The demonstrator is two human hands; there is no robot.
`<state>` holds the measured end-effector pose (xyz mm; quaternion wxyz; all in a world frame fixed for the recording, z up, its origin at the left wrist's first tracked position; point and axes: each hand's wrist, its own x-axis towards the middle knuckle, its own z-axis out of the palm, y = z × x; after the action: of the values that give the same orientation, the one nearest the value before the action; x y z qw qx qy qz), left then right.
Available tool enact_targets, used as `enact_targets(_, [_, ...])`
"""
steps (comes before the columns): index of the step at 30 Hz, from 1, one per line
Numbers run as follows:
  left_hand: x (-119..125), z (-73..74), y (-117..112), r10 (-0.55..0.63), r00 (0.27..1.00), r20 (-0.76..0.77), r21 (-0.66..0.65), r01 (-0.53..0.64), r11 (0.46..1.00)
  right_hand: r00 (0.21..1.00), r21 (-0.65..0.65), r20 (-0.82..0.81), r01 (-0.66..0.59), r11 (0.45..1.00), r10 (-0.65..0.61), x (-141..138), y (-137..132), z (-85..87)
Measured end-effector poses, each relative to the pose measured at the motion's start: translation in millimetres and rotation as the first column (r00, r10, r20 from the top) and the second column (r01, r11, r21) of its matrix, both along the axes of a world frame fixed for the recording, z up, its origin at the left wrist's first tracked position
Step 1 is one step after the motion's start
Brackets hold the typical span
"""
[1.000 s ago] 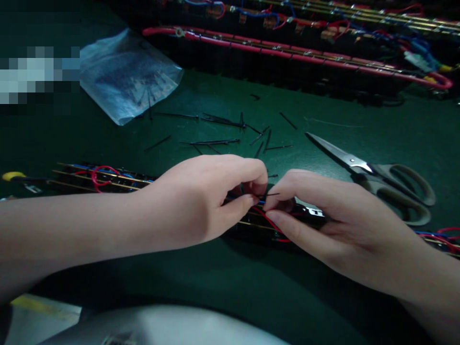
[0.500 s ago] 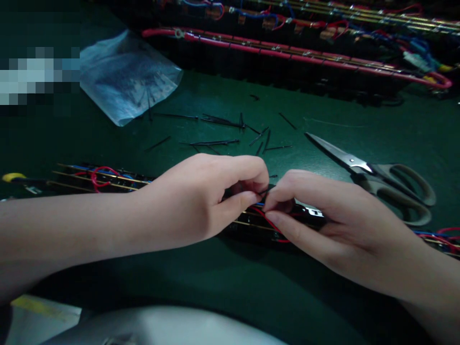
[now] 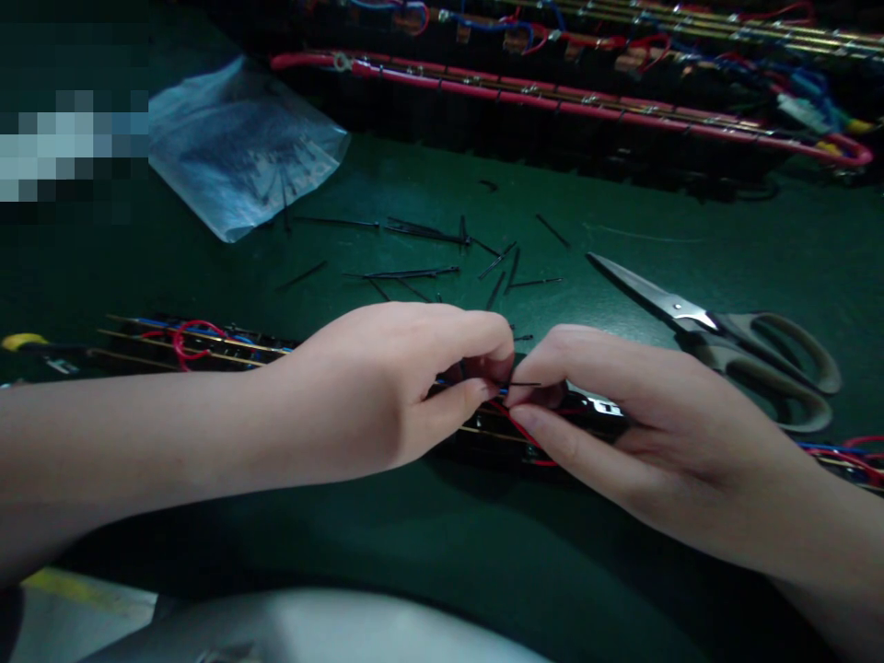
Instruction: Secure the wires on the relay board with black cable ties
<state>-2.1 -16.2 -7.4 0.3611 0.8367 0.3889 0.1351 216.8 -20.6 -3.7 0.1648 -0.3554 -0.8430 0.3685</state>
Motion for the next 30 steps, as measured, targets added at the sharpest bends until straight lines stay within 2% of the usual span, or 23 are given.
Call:
enact_targets(16, [-1.6, 1.5, -2.2, -0.02, 1.0, -0.021, -0.001, 0.02, 1.0, 1.0, -0.001, -0.017, -0.009, 1.0, 0.009, 0.0, -1.2, 0.4])
enact_targets(22, [-1.5, 1.2, -4.2, -0.094, 0.991, -0.093, 0.124, 0.105, 0.987, 1.0, -0.005, -0.017, -0.016, 1.0, 0.016, 3.7, -2.3, 0.3])
enact_targets(30, [-0.9, 1.2, -5.2, -0.114, 0.987, -0.11, 0.139, 0.129, 0.982, 1.0, -0.007, -0.013, -0.027, 1.0, 0.027, 4.4, -2.1, -0.4])
